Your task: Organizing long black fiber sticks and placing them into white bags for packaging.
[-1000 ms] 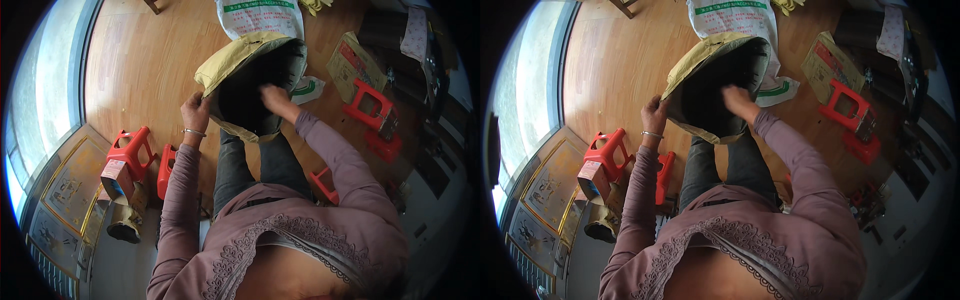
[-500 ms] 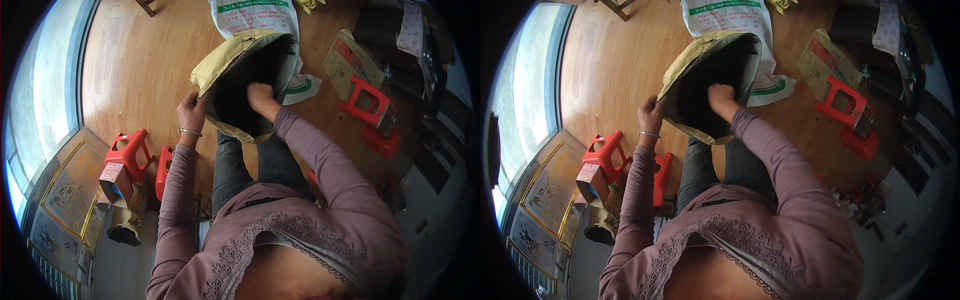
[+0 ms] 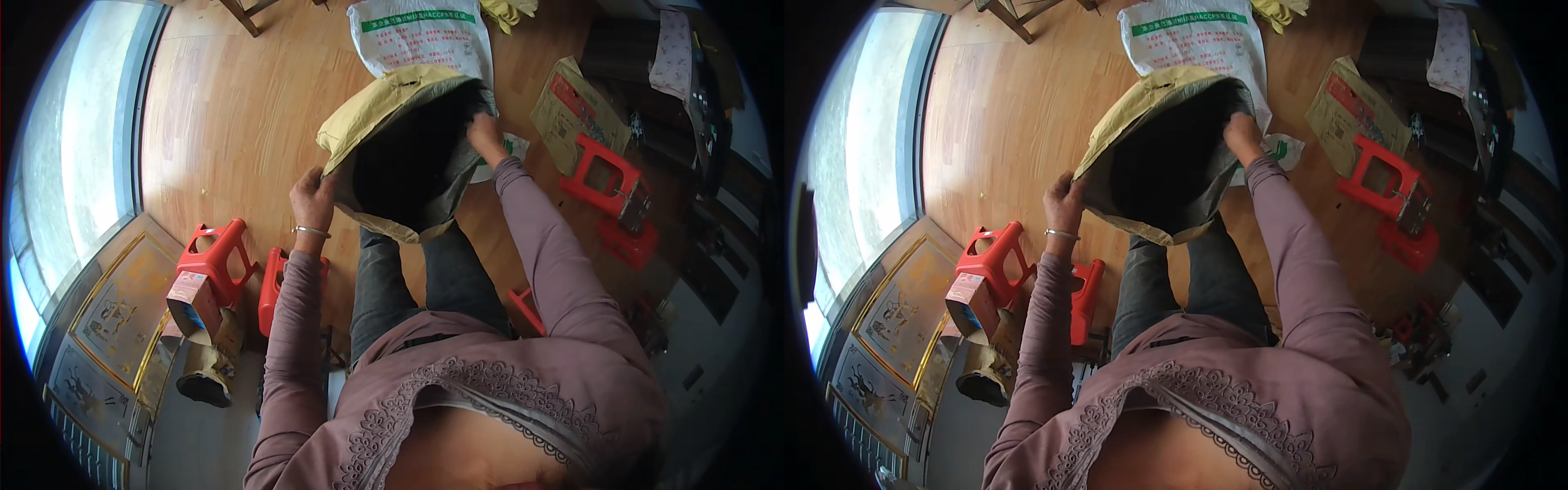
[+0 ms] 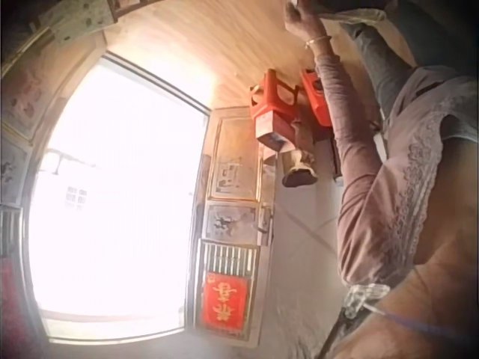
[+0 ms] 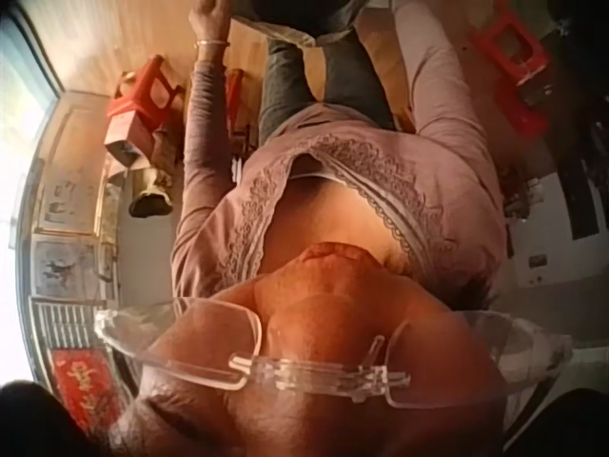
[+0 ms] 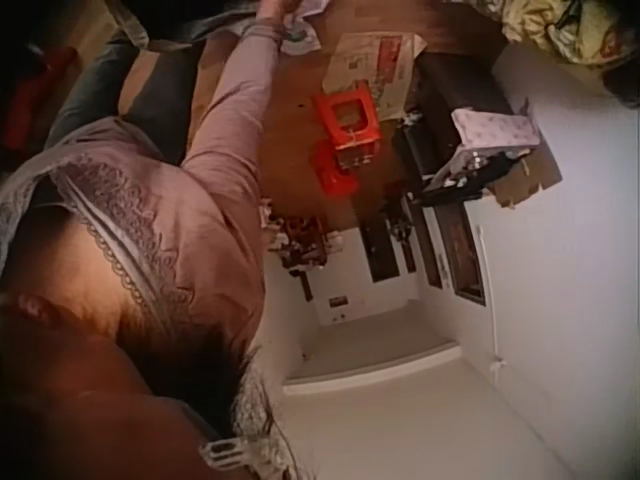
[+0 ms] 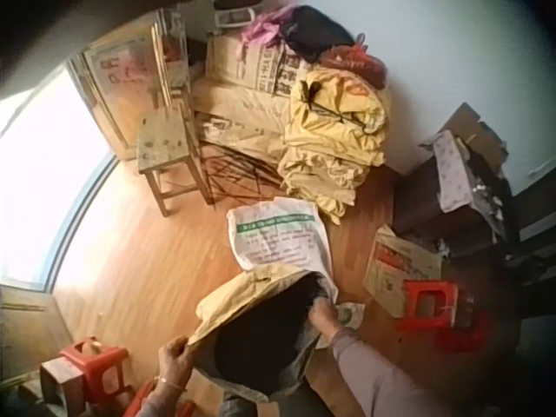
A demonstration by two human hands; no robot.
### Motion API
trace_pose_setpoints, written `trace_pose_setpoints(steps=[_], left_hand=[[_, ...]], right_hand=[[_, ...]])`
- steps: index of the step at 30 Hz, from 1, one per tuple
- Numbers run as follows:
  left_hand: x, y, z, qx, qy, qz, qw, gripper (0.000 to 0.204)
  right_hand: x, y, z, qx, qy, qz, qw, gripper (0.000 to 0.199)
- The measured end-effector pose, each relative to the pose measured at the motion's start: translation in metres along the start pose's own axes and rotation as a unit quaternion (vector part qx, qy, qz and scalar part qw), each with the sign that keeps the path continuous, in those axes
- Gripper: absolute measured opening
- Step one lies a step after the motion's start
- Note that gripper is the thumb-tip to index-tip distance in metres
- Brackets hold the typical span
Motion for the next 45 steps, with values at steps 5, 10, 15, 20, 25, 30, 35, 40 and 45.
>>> trace_pose_setpoints(steps=[5,10,15,20,25,30,35,40,45], left_hand=[[0.003,0.006,0.011,-0.014,0.015,-0.009,1.0,0.014],[0.002,-0.003,0.011,0.008,0.005,-0.02,1.0,0.015],[0.008,0.005,0.005,0.004,0.023,-0.014,1.0,0.015],[0.008,0.001,0.007,-0.004,0.019,0.001,1.0,0.015],[0.008,0.008,0.005,0.005,0.05,0.008,0.999,0.014],[0.003,-0.026,0.024,-0.095,-0.017,-0.056,0.994,0.015],[0.008,-0.043,0.023,-0.061,-0.027,-0.067,0.995,0.012],[0.01,-0.022,0.003,0.062,0.069,0.0,0.996,0.009],[0.014,-0.026,0.008,-0.047,0.025,-0.016,0.998,0.011]], right_hand=[[-0.035,0.021,0.065,-0.083,-0.088,0.146,0.982,0.015],[-0.008,-0.069,0.061,0.121,-0.119,-0.142,0.975,0.01],[0.021,-0.084,0.049,-0.186,-0.082,-0.062,0.977,0.014],[0.027,-0.073,0.068,-0.236,-0.133,0.097,0.958,0.02],[0.026,-0.058,0.045,-0.144,-0.05,0.012,0.988,0.018],[-0.065,-0.015,0.124,-0.133,-0.15,0.085,0.976,0.013],[0.029,-0.035,0.025,-0.064,-0.014,0.019,0.998,0.013],[-0.029,-0.024,0.11,-0.081,-0.103,0.082,0.988,0.016],[0.042,-0.032,0.019,-0.03,0.061,-0.011,0.998,0.016]])
Point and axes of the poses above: each hand's wrist, its own x-axis towards the middle knuckle, its own y-axis out of the palm, z = x × y, the point moved 3 cm from there along x, towards the middle knuckle, and after that the axes turned 11 degrees about -x, right-handed, at the moved point
